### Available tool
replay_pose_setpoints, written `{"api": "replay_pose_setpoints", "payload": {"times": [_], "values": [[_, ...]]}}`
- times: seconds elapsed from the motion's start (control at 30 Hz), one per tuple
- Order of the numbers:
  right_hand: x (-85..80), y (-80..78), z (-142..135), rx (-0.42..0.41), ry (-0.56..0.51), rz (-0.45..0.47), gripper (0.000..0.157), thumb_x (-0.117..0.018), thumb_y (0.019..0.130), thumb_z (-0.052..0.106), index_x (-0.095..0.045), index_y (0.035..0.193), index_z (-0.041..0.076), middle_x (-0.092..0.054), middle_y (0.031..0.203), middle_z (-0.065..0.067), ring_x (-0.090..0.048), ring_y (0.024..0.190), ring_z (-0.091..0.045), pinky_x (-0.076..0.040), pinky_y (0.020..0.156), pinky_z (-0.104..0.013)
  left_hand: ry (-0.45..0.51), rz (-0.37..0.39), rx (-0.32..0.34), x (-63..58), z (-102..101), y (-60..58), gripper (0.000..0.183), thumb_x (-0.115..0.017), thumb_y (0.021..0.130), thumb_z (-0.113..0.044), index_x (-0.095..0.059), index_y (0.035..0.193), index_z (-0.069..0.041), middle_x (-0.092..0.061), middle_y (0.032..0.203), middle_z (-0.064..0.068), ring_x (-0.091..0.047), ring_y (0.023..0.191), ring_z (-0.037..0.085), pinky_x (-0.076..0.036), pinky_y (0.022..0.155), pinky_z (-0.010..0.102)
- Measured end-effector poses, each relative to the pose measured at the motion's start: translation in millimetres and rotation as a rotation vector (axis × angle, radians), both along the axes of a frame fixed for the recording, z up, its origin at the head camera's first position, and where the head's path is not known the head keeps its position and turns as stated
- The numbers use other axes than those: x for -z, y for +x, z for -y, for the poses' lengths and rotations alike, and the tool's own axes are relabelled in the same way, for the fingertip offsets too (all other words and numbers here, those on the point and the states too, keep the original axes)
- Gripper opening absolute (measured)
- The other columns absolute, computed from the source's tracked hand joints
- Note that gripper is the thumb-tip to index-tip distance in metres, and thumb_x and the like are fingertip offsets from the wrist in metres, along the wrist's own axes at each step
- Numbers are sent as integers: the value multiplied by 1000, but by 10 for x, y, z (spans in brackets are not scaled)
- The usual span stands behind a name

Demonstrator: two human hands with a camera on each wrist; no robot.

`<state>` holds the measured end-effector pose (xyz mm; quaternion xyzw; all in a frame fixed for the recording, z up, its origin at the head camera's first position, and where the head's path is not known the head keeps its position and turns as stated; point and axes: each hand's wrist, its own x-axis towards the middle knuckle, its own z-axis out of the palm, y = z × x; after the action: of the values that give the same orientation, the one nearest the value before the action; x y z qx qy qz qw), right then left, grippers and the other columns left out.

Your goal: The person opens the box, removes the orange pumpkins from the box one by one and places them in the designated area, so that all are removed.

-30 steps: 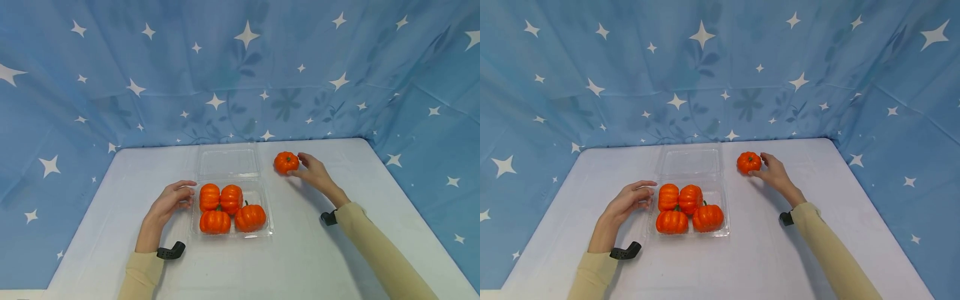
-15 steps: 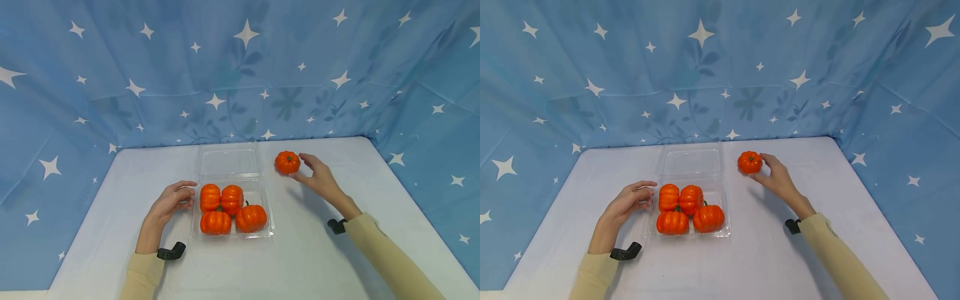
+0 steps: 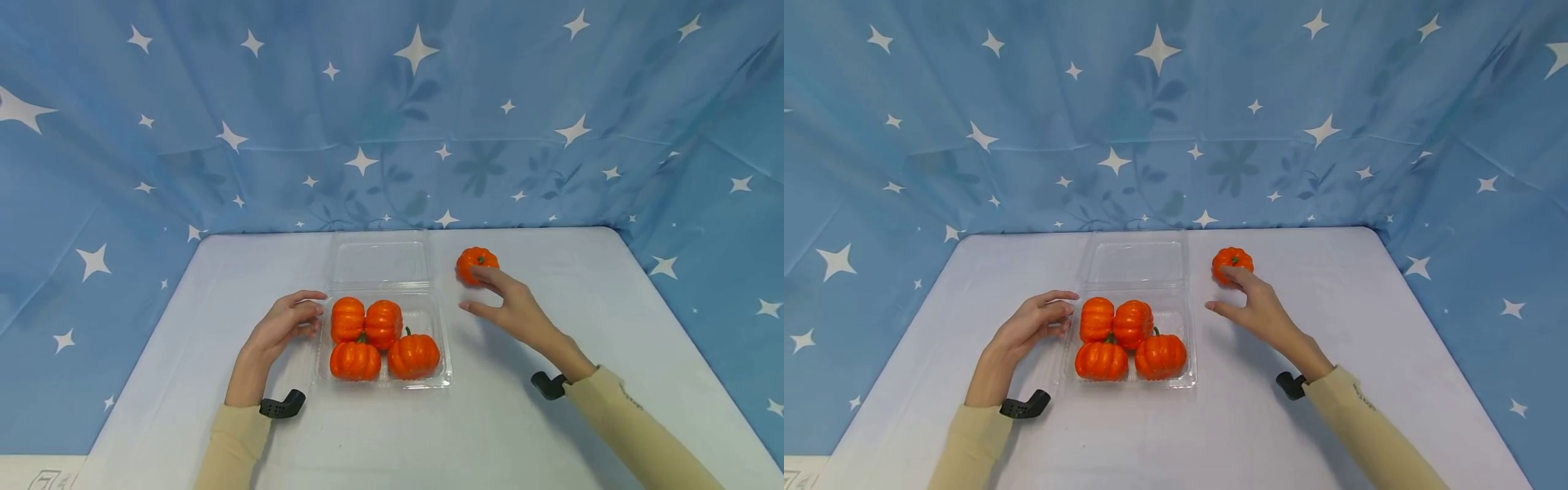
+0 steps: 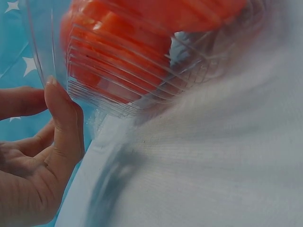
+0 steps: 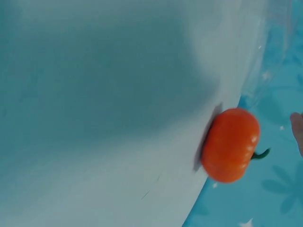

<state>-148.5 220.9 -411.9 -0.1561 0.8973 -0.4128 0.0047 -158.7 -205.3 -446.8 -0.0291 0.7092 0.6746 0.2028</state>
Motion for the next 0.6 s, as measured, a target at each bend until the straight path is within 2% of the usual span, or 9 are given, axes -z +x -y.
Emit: {"api": "replay_pose_setpoints", "payload": {"times": [0.2, 0.37, 0.6], "values": [[-60, 91, 120, -71, -49, 51, 66, -81, 90, 26, -53, 145, 3, -59, 144, -16, -60, 131, -37, -48, 106, -54, -7, 1, -1, 7, -1, -1, 43, -57, 102, -11, -48, 141, 6, -63, 80, 1, -57, 69, 13, -53, 64, 24], [-87, 141, 221, -168, -67, 97, 60, -81, 90, 26, -59, 140, 2, -65, 137, -16, -64, 126, -35, -51, 103, -54, -2, 5, -3, 6, 4, 6, 43, -57, 102, -10, -48, 140, 7, -62, 80, 1, -57, 69, 13, -53, 63, 24], [-129, 164, 328, -300, -80, 152, 56, -79, 91, 25, -60, 137, -1, -67, 131, -20, -65, 122, -40, -51, 102, -56, -1, 7, -10, -5, -14, 3, 44, -59, 102, -11, -48, 141, 6, -60, 78, 1, -56, 70, 14, -53, 64, 24]]}}
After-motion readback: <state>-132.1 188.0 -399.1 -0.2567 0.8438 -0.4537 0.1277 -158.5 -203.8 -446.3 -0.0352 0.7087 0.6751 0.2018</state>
